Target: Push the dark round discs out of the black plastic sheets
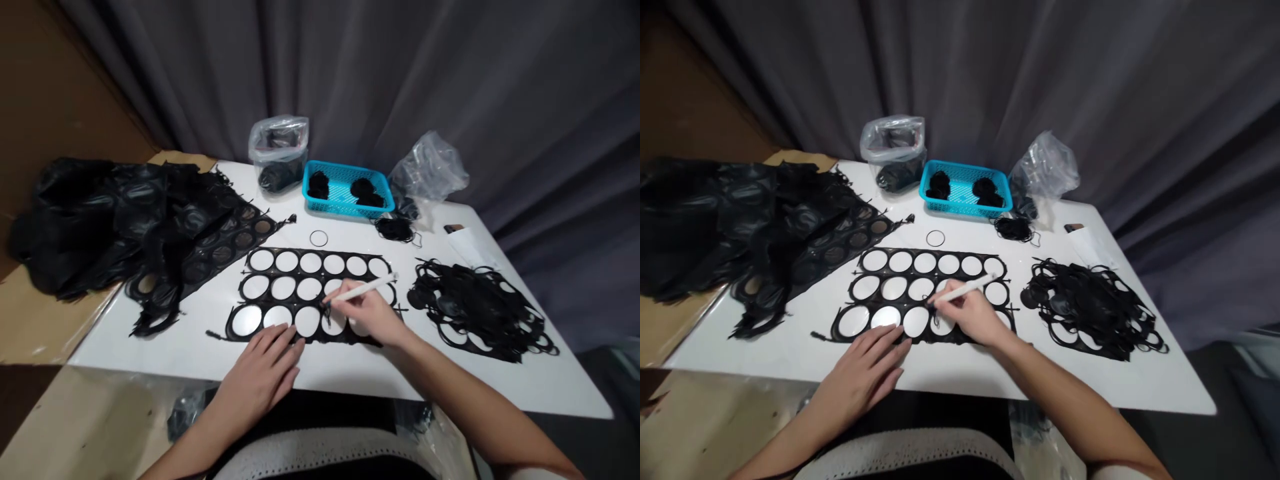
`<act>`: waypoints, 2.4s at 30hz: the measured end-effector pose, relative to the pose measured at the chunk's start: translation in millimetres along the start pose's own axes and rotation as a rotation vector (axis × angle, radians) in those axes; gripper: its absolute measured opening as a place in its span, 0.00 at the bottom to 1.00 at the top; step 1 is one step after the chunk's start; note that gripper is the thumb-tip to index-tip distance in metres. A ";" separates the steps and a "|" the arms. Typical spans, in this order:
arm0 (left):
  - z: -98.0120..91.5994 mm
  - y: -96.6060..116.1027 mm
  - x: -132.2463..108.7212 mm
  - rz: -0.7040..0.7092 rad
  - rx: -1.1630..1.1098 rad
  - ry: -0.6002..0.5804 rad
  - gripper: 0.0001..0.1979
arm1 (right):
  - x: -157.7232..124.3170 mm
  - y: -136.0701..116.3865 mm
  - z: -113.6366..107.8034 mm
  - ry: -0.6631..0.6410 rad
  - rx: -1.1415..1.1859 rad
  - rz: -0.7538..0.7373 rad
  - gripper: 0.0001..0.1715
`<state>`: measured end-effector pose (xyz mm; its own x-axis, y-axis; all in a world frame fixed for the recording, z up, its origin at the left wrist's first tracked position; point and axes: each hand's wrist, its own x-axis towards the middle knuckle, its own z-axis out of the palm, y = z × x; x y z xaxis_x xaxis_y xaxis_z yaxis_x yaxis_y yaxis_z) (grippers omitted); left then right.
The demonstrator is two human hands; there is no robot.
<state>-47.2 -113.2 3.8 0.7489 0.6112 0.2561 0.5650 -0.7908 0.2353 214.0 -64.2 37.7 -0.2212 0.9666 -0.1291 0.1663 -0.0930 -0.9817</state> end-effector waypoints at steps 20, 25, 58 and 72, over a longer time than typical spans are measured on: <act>-29.3 -161.2 89.0 -0.445 0.208 0.003 0.07 | 119.8 26.5 -63.5 -0.044 -0.742 -0.647 0.06; -27.4 -170.3 94.1 -0.475 0.209 -0.031 0.05 | 129.5 27.7 -43.4 -0.068 -0.929 -0.565 0.10; 59.7 -9.6 199.7 0.271 -0.040 -0.149 0.27 | 17.2 59.2 -123.6 0.335 -0.347 -0.138 0.09; 71.7 -10.8 192.7 0.298 -0.027 -0.104 0.25 | 17.3 58.1 -125.1 0.318 -0.400 -0.190 0.08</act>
<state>115.9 10.8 -16.6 0.9123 0.3450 0.2206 0.3069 -0.9327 0.1896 340.0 -22.9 -4.0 0.0082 0.9879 0.1546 0.5185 0.1280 -0.8455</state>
